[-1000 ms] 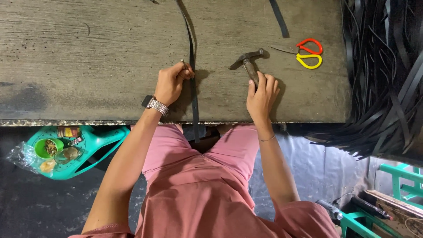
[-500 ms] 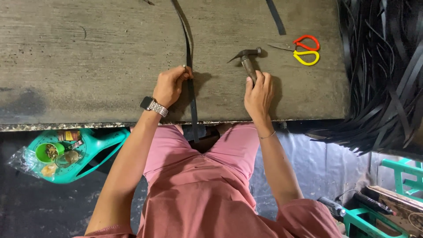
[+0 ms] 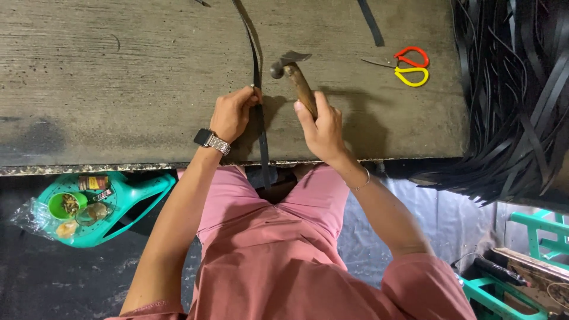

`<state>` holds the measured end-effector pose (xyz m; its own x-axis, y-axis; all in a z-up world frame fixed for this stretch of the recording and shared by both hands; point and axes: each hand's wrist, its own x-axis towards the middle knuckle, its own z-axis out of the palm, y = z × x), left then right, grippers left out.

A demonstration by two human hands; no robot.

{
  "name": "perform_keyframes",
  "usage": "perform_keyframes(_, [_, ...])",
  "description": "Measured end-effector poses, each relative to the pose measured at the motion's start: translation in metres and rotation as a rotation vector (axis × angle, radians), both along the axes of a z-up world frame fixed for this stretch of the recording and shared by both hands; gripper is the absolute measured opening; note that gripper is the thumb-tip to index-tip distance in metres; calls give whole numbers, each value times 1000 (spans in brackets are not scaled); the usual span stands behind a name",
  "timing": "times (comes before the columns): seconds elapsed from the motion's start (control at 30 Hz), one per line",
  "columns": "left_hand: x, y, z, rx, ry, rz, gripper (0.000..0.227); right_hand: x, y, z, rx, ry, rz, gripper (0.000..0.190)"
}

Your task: The person hammers nails into a black leather strap on a wooden workbench. They briefly move a stool to adjust their position, then continue hammering nails into the strap.

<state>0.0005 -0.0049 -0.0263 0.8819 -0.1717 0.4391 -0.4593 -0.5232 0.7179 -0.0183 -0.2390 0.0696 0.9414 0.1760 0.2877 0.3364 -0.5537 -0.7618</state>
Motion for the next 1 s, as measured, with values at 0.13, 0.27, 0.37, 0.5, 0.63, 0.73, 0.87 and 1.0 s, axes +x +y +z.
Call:
perform_keyframes(0.13, [-1, 0, 5, -47, 36, 11, 17, 1, -17, -33, -54, 62, -77, 27])
perform_keyframes(0.27, [1, -1, 4, -79, 84, 6, 18, -2, -30, -56, -29, 105, -127, 26])
perform_keyframes(0.37, [2, -1, 0, -73, 89, 12, 18, -3, -34, -65, -29, 113, -150, 28])
perform_keyframes(0.5, [1, 0, 0, -33, 69, 20, 18, -2, -39, -82, -50, 100, -176, 32])
perform_keyframes(0.63, [0, -2, 1, 11, 2, 10, 14, -3, -36, -74, -28, 56, -142, 31])
perform_keyframes(0.73, [0, -3, -9, 119, -67, 42, 9, -4, -35, -65, -14, 23, -99, 29])
perform_keyframes(0.87, [-2, -4, -6, 158, -145, 56, 7, -13, -19, -28, -54, -77, -30, 24])
perform_keyframes(1.0, [-2, -5, -11, 196, -180, 57, 7, -17, 8, 10, -187, 23, 66, 33])
